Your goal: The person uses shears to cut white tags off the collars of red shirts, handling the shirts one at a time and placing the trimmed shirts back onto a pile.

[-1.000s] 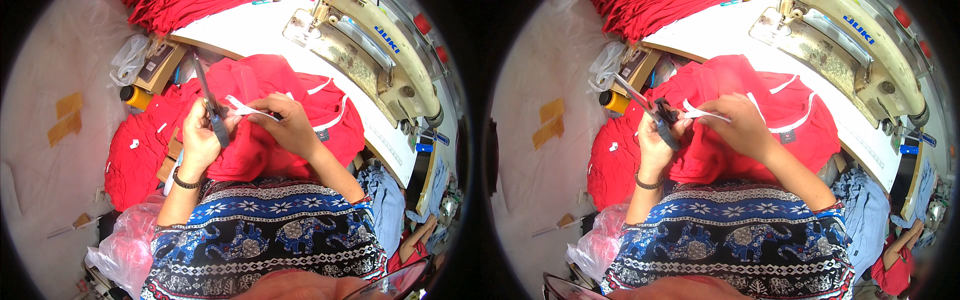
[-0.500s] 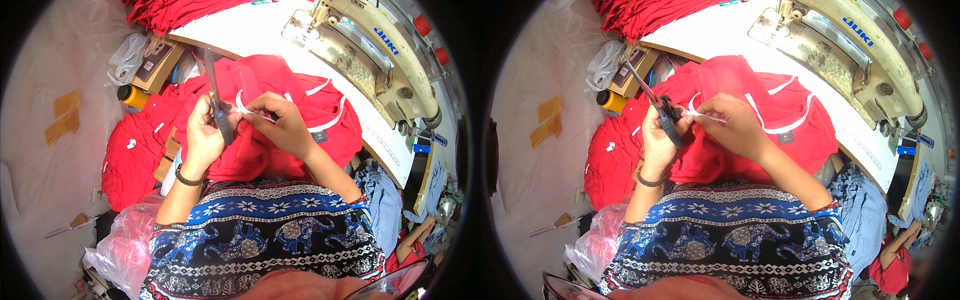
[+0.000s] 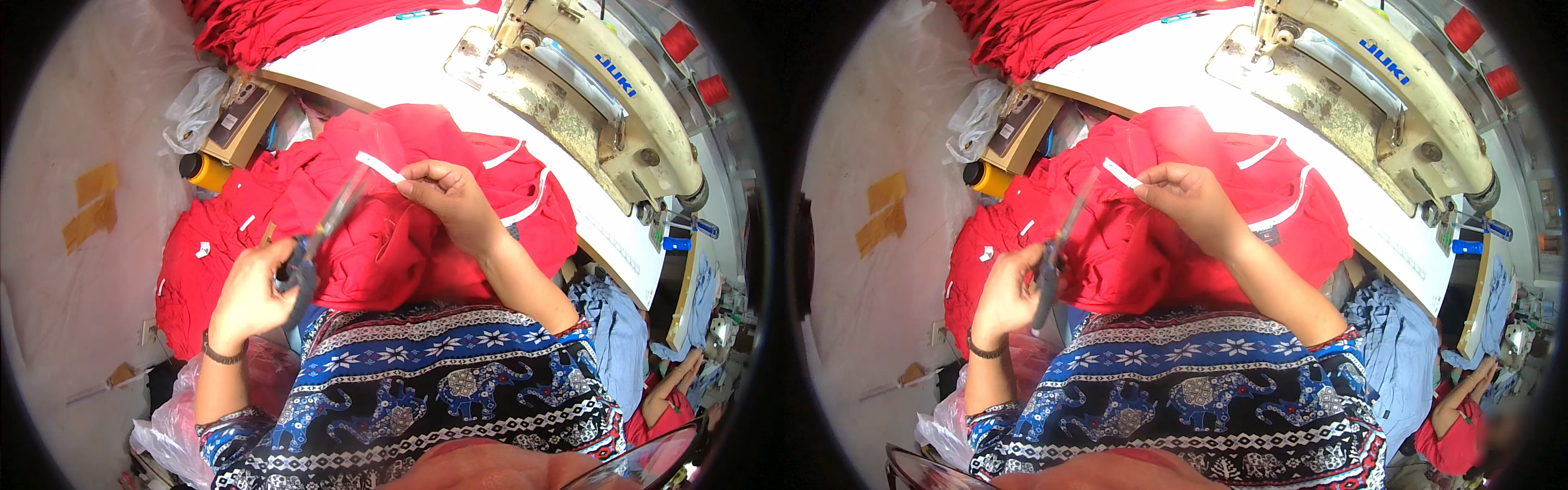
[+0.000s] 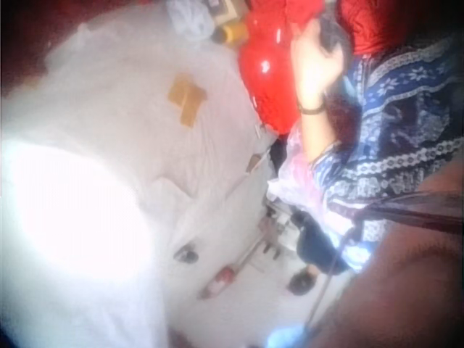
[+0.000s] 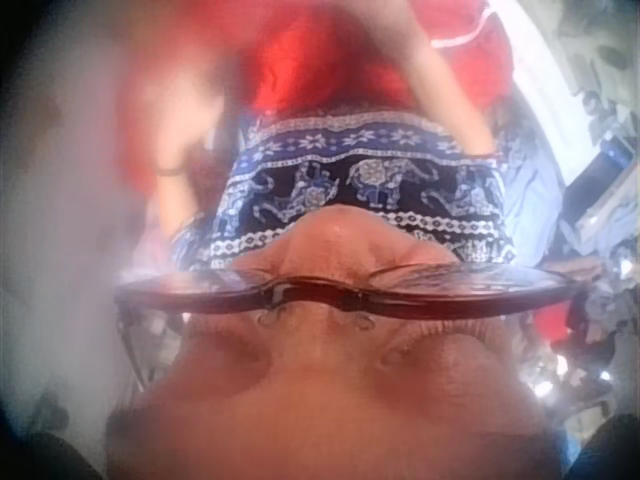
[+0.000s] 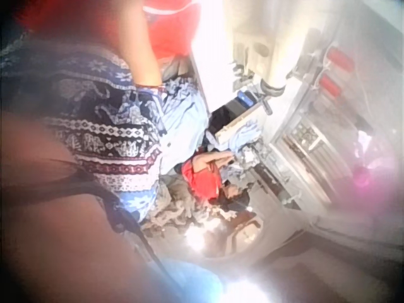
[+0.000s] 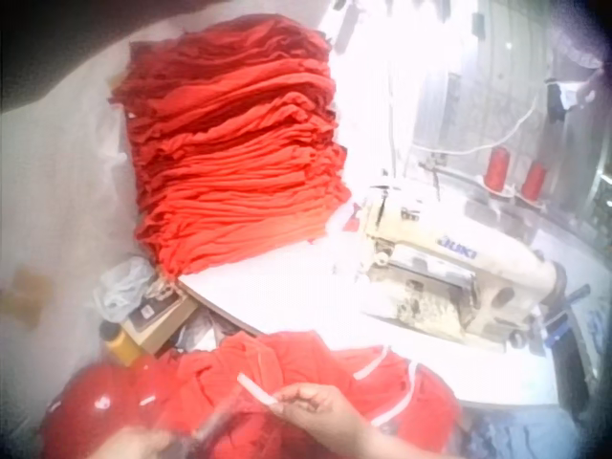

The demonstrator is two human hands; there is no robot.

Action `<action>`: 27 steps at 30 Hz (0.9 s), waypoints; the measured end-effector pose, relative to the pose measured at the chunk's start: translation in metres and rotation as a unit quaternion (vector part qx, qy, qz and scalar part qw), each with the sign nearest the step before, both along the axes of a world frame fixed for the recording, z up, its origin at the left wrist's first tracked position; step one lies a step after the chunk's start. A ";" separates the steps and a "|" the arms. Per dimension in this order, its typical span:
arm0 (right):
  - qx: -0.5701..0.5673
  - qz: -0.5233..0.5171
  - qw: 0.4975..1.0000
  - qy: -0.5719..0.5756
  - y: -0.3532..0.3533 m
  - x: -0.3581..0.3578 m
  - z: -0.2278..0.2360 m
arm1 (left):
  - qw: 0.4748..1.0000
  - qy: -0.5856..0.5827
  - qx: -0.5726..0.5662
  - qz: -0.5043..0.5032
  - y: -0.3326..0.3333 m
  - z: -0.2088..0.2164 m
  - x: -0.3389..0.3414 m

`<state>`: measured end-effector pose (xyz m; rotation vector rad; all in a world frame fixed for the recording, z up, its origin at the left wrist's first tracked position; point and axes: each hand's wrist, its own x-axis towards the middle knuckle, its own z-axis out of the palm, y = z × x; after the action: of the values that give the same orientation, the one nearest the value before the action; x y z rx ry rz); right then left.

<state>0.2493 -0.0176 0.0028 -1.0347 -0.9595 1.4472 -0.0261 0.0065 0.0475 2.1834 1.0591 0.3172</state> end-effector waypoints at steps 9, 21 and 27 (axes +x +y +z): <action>0.073 -0.002 0.997 -0.030 -0.003 -0.006 0.002 | 0.993 0.104 -0.055 -0.022 -0.013 0.012 0.010; 0.093 0.042 0.992 -0.070 -0.004 -0.009 -0.002 | 0.996 0.060 -0.058 -0.031 -0.009 0.002 0.024; 0.092 0.032 0.988 -0.122 -0.002 -0.011 -0.003 | 0.998 0.048 -0.037 -0.027 -0.014 -0.007 0.023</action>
<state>0.2384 -0.0195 -0.0002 -1.0681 -1.2883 1.2741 -0.0031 -0.0072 0.0410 2.1748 1.0441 0.1470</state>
